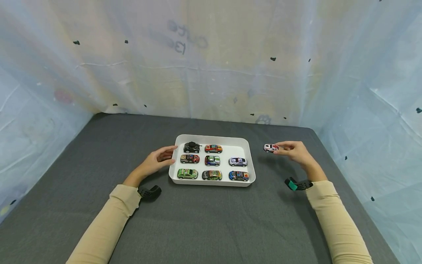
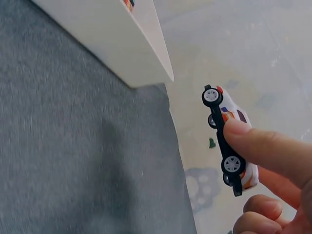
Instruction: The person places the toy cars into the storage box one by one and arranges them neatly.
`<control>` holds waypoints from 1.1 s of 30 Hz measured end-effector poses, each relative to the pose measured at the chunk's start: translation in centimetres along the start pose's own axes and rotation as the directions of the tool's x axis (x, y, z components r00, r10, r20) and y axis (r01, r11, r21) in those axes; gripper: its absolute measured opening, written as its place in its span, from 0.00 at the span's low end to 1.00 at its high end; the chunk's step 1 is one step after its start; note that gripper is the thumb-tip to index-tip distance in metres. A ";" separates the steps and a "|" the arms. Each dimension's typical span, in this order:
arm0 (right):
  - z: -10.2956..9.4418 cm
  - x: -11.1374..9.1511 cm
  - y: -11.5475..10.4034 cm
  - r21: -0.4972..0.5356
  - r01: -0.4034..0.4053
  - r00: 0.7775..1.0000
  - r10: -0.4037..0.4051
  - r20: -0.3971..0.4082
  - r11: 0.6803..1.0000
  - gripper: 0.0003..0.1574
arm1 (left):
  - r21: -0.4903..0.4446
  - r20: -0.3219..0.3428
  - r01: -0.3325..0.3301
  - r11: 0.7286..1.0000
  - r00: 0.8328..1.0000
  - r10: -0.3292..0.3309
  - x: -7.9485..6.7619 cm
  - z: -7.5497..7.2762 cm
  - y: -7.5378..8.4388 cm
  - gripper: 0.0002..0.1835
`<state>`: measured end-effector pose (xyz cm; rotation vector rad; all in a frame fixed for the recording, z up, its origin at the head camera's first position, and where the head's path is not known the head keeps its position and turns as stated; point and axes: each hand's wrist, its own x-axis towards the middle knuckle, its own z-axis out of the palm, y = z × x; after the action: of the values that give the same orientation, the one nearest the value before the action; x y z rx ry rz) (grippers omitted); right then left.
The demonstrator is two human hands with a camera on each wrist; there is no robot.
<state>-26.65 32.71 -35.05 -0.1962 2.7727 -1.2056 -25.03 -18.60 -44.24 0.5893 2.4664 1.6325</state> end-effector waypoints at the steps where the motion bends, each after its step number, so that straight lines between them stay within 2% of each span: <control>1: 0.1 0.0 -0.2 0.001 0.000 1.000 0.000 -0.001 1.000 0.30 | 0.000 0.000 -0.001 1.000 1.000 0.001 0.0 0.0 0.0 0.32; 14: 1.5 0.4 -2.2 0.001 0.059 0.998 -0.059 -0.003 0.998 0.27 | -0.001 -0.004 0.002 1.000 1.000 -0.002 0.0 -0.1 -0.1 0.31; 33: 4.4 2.4 -4.0 0.004 0.100 0.994 -0.100 0.039 0.995 0.26 | -0.008 -0.002 -0.002 1.000 1.000 0.002 0.0 -0.1 -0.1 0.32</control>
<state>-28.09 26.44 -35.24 -0.3585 2.7583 -1.2125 -25.14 -18.68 -44.34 0.5898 2.4602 1.6441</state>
